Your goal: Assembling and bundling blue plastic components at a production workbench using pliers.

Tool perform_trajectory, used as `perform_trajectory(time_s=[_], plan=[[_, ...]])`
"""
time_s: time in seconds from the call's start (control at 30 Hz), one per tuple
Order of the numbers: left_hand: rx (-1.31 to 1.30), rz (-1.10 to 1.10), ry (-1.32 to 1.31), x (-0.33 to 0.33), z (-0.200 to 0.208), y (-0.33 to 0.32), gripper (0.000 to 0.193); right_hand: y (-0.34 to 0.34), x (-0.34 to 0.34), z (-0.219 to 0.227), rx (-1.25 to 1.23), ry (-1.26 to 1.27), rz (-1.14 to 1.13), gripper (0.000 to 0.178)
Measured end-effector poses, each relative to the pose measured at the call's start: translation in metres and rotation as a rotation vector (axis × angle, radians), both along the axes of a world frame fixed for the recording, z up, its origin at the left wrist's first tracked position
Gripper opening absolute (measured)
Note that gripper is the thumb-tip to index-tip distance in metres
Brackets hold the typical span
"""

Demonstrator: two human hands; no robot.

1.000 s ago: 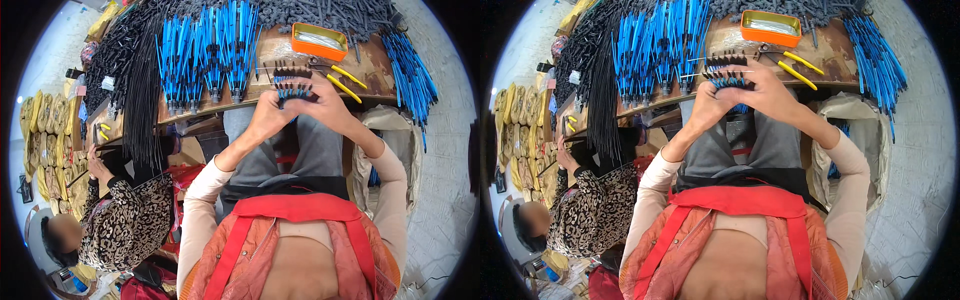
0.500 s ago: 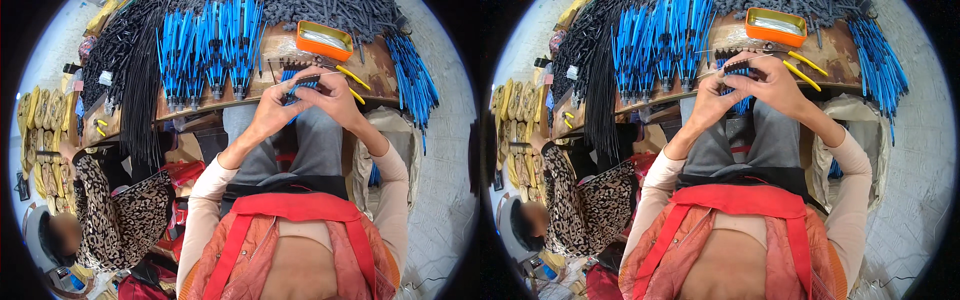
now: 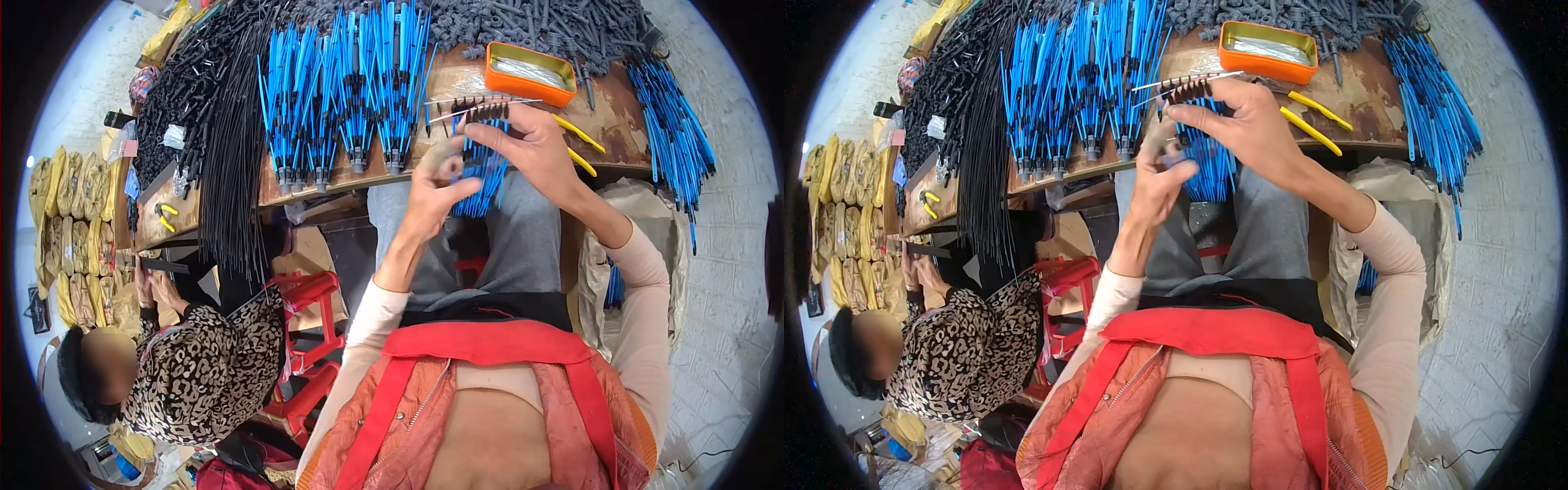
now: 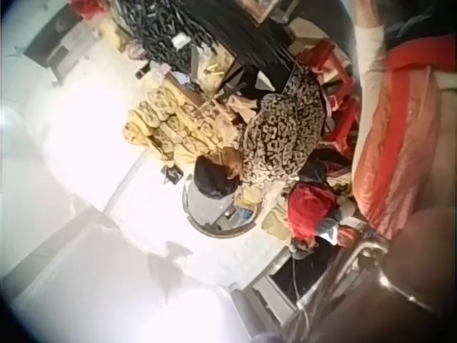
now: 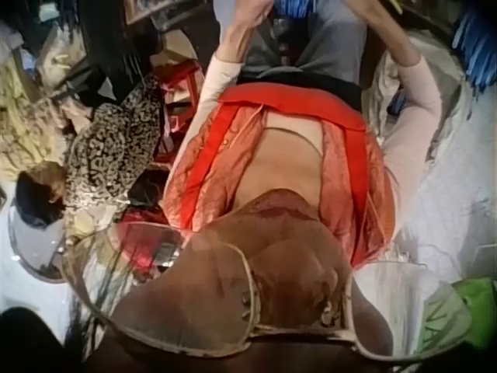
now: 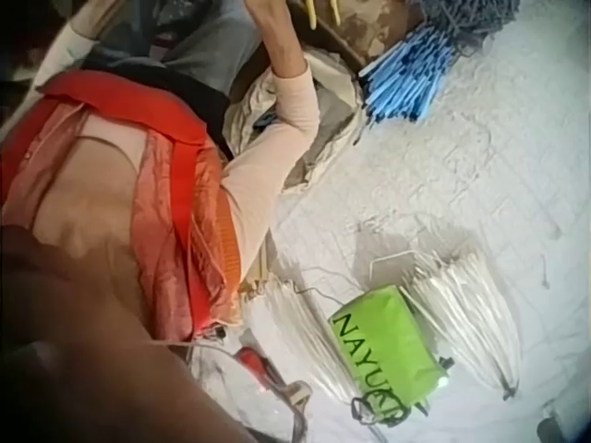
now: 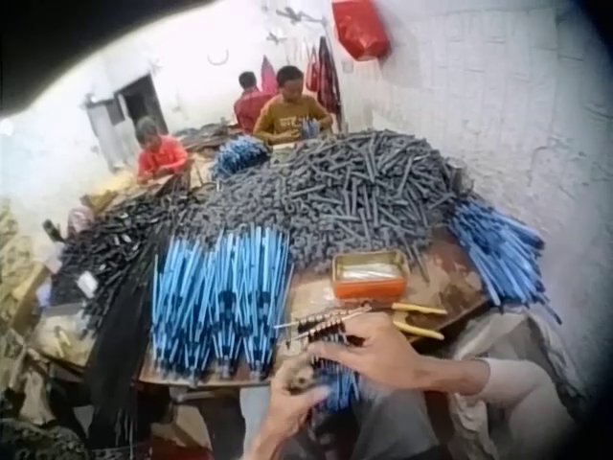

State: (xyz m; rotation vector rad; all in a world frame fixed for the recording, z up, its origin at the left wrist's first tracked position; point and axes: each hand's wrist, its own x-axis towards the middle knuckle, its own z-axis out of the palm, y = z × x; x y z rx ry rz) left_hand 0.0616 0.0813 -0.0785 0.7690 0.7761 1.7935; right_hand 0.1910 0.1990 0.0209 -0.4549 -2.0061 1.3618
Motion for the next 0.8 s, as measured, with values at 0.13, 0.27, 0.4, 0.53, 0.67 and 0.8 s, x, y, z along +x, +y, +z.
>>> perform_trajectory(time_s=[0.13, 0.27, 0.4, 0.53, 0.67, 0.8], plan=[[-0.118, 0.161, -0.302, 0.010, -0.005, -0.012, 0.049, 0.003, -0.008, 0.000, 0.031, -0.154, 0.029, 0.027], [-0.136, 0.436, -0.066, 0.041, -0.005, -0.016, 0.042, 0.000, -0.013, -0.008, -0.101, -0.021, -0.018, 0.025], [-0.124, 0.520, 0.239, 0.036, 0.002, -0.014, 0.049, -0.002, -0.015, -0.003, 0.015, -0.028, -0.029, 0.025], [-0.176, 0.551, 0.527, 0.030, 0.016, -0.018, 0.047, -0.004, -0.013, 0.002, -0.010, -0.007, -0.018, 0.024], [-0.100, 0.484, 0.451, 0.016, 0.018, -0.033, 0.061, -0.006, -0.006, 0.001, 0.011, -0.142, 0.014, 0.024], [-0.110, 0.391, 0.846, 0.021, 0.019, -0.050, 0.103, -0.010, -0.003, 0.004, 0.005, -0.117, 0.061, 0.025]])
